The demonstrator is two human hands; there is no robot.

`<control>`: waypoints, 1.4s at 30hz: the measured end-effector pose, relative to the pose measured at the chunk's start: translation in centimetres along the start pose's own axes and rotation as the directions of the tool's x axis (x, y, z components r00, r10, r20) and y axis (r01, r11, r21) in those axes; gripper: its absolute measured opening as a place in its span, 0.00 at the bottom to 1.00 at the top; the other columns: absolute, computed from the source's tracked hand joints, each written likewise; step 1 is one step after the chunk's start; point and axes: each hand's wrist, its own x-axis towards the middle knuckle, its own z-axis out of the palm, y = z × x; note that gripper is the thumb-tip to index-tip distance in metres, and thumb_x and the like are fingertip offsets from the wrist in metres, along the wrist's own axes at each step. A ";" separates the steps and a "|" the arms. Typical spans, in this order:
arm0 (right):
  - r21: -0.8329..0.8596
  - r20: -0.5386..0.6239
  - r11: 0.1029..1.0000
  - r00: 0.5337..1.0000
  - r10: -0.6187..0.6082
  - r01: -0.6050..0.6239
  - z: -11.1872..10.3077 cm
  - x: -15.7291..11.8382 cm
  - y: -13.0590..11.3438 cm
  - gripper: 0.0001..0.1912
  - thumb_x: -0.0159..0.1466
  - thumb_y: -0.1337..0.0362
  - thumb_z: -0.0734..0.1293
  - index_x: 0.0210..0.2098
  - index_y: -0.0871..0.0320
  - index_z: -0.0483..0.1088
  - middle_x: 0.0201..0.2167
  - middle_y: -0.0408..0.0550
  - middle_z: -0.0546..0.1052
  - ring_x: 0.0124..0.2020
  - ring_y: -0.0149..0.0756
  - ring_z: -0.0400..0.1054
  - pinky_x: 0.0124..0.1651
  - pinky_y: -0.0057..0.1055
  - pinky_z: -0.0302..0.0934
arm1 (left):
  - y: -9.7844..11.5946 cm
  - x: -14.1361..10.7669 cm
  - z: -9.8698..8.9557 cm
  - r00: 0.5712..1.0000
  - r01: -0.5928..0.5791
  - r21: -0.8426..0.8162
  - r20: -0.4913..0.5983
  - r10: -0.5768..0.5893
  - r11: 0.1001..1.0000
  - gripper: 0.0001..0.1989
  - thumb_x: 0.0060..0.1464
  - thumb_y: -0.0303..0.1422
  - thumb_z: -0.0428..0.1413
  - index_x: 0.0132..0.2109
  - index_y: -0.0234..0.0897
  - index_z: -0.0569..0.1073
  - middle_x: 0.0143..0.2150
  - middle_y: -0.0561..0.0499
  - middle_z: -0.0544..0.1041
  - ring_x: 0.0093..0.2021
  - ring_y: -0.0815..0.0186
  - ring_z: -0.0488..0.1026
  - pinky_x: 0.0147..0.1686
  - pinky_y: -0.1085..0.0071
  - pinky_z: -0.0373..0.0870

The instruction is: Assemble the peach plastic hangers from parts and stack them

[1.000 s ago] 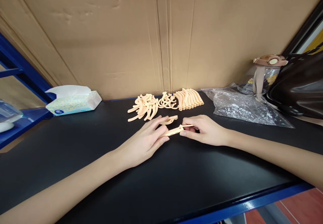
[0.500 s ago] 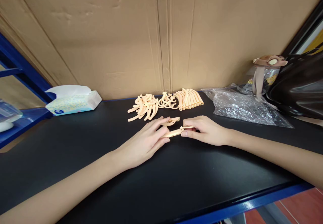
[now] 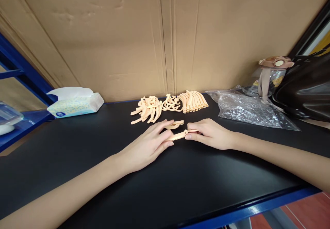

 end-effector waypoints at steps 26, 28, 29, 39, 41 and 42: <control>-0.186 -0.022 0.982 1.000 0.010 -0.014 0.4 -0.2 -0.2 0.20 0.71 0.53 0.51 0.27 0.58 0.59 0.22 0.40 0.64 0.20 0.27 0.54 0.26 0.26 0.45 | -0.3 0.0 0.2 0.999 0.030 0.008 0.035 -0.030 1.000 0.13 0.67 0.36 0.42 0.43 0.39 0.69 0.66 0.50 0.56 0.66 0.59 0.51 0.62 0.60 0.57; -0.223 -0.037 0.975 0.999 -0.011 0.003 0.4 -0.3 -0.2 0.21 0.71 0.54 0.50 0.27 0.58 0.59 0.22 0.40 0.64 0.20 0.27 0.54 0.26 0.26 0.44 | -0.2 0.0 0.2 0.999 0.029 0.005 0.035 -0.029 1.000 0.13 0.67 0.36 0.42 0.44 0.40 0.69 0.66 0.50 0.56 0.66 0.59 0.51 0.63 0.60 0.57; -0.251 -0.048 0.968 0.999 -0.026 0.013 0.4 -0.3 -0.3 0.21 0.71 0.54 0.50 0.27 0.58 0.60 0.22 0.40 0.65 0.20 0.27 0.54 0.26 0.26 0.44 | -0.2 0.0 0.2 0.999 0.027 0.005 0.031 -0.027 1.000 0.13 0.67 0.36 0.41 0.45 0.40 0.69 0.66 0.50 0.56 0.66 0.59 0.52 0.63 0.60 0.57; -0.559 -0.153 0.827 0.972 -0.176 0.061 0.7 -0.3 -0.3 0.22 0.71 0.55 0.51 0.27 0.60 0.63 0.22 0.43 0.67 0.22 0.29 0.58 0.27 0.29 0.47 | -0.5 0.0 0.4 1.000 0.019 0.033 0.008 -0.020 0.999 0.14 0.67 0.36 0.41 0.51 0.41 0.68 0.66 0.51 0.56 0.66 0.62 0.53 0.64 0.61 0.55; -0.610 -0.164 0.789 0.964 -0.208 0.066 0.7 -0.3 -0.3 0.22 0.71 0.55 0.51 0.26 0.60 0.64 0.22 0.43 0.68 0.23 0.29 0.59 0.28 0.29 0.47 | -0.5 0.0 0.5 1.000 0.020 0.031 0.009 -0.020 0.999 0.14 0.67 0.36 0.41 0.53 0.42 0.67 0.66 0.51 0.57 0.66 0.62 0.53 0.64 0.61 0.56; -0.626 -0.170 0.777 0.961 -0.217 0.065 0.8 -0.3 -0.4 0.22 0.71 0.56 0.51 0.26 0.60 0.64 0.22 0.43 0.68 0.23 0.30 0.59 0.28 0.30 0.47 | -0.5 0.0 0.5 1.000 0.022 0.028 0.010 -0.022 0.999 0.15 0.67 0.36 0.41 0.55 0.41 0.66 0.66 0.50 0.57 0.66 0.61 0.53 0.63 0.62 0.56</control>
